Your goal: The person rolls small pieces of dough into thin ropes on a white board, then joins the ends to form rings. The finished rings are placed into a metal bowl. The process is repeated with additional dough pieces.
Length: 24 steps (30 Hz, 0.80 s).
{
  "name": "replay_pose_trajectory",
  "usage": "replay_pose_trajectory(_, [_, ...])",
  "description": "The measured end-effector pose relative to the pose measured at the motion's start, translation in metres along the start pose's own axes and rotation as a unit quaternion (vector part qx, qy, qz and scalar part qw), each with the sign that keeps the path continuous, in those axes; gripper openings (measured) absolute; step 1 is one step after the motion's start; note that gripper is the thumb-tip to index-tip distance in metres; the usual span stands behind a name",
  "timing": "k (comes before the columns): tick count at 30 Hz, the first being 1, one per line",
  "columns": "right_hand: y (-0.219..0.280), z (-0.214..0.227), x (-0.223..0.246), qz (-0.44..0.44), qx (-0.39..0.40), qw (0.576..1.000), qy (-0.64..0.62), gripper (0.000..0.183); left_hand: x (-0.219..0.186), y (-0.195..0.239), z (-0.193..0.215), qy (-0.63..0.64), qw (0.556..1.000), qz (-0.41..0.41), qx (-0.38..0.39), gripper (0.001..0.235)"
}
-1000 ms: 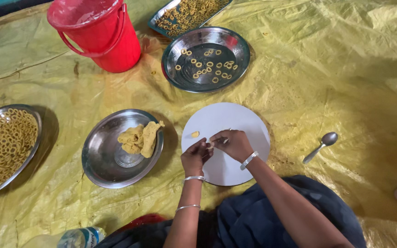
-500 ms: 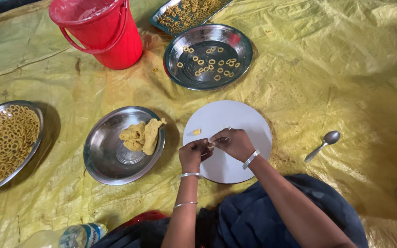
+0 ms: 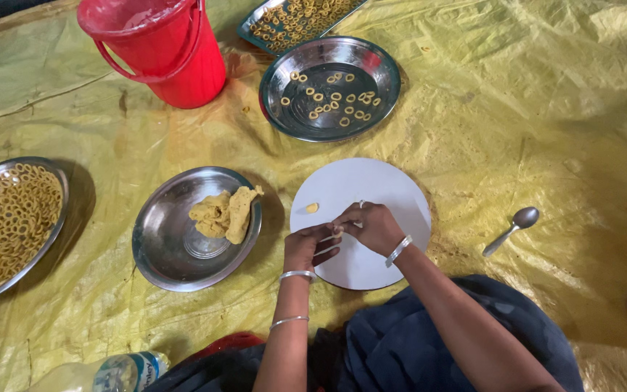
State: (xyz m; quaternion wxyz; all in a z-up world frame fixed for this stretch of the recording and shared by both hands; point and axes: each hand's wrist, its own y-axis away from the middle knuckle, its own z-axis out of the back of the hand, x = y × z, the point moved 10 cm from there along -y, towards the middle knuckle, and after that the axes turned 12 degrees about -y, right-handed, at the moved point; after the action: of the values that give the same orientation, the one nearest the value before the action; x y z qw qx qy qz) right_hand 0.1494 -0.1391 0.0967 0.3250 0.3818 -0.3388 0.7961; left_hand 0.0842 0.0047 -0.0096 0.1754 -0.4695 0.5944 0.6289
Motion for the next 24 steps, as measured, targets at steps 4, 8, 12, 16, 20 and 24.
replay_pose_trajectory(4, [0.0,-0.001,-0.001,-0.034,0.018,0.999,-0.006,0.016,-0.004,0.005,-0.001,-0.019,1.0,-0.001,0.02,0.034])
replay_pose_trajectory(8, [0.001,-0.002,-0.005,-0.082,0.04,0.993,-0.069,0.023,0.0,0.001,-0.001,-0.08,0.996,0.003,0.043,0.05])
replay_pose_trajectory(12, [0.0,0.001,-0.019,-0.102,0.036,0.99,-0.087,0.035,0.012,-0.012,-0.003,-0.073,0.995,0.008,0.074,0.055])
replay_pose_trajectory(16, [-0.005,0.019,-0.052,-0.093,-0.044,0.98,-0.172,0.043,0.029,-0.025,-0.001,-0.046,0.995,0.03,0.079,0.051])
replay_pose_trajectory(20, [0.002,0.016,-0.105,-0.179,-0.08,0.955,-0.223,0.037,0.034,-0.032,0.0,-0.06,0.995,0.028,0.07,0.05])
replay_pose_trajectory(24, [0.023,-0.026,-0.145,-0.357,-0.028,0.869,-0.342,0.037,0.022,-0.032,0.003,-0.122,0.991,-0.038,0.03,0.047])
